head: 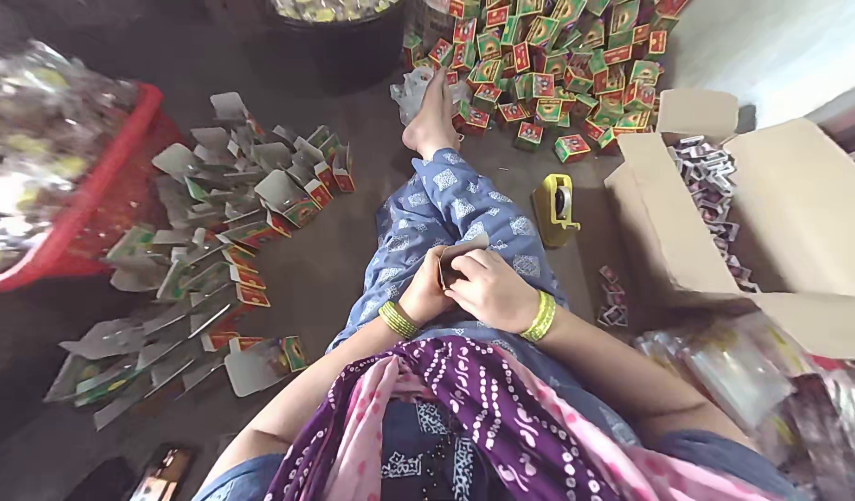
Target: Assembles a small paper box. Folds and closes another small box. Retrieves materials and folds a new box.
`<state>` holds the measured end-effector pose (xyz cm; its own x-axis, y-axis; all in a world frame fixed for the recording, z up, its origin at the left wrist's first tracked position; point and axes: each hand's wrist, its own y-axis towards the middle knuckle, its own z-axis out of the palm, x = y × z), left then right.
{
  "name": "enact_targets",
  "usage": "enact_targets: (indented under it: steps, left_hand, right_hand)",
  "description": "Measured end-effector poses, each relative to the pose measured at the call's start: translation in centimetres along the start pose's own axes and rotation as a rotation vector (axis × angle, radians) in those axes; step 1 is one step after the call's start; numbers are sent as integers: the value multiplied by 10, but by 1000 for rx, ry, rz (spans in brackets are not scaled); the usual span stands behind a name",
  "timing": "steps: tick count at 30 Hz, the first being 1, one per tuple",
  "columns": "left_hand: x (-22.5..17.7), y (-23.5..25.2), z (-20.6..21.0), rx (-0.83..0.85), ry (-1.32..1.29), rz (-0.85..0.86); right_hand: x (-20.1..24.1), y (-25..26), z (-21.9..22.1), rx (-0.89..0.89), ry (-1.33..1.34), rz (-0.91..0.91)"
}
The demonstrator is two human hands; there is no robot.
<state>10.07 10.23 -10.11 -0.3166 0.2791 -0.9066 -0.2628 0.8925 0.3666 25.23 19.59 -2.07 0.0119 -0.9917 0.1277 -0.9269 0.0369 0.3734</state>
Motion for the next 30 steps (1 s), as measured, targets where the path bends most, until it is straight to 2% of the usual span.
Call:
enact_targets:
  steps: [3, 6, 11, 14, 16, 18, 20, 24, 27, 30]
  left_hand:
    - [0, -2, -1, -61, -91, 102]
    - [2, -4, 1, -92, -168, 189]
    - [-1, -5, 0, -63, -253, 149]
    - [-5, -6, -2, -38, -252, 131]
    - [-7, -6, -4, -22, -247, 143]
    - [-6, -7, -4, -9, -238, 144]
    - [-6, -8, -3, -4, -217, 129]
    - [-8, -8, -3, 44, -230, 62]
    - [-10, -7, -2, 41, -299, -17]
    - [-8, -6, 0, 9, -410, -31]
  right_hand:
    - [-6, -7, -9, -257, 6, 157]
    - [-18, -17, -9, -405, 214, 341]
    - [-25, -29, 14, -396, 810, 485]
    - [-20, -30, 19, -350, 1012, 525]
    - [-20, -29, 20, -303, 1148, 488]
    - [-22, -28, 22, -253, 1179, 433]
    - [-24, -27, 25, -214, 1064, 374]
    - [-24, -25, 25, -262, 826, 415]
    - [-24, -26, 21, -444, 976, 402]
    - [-22, -28, 7, -424, 1203, 440]
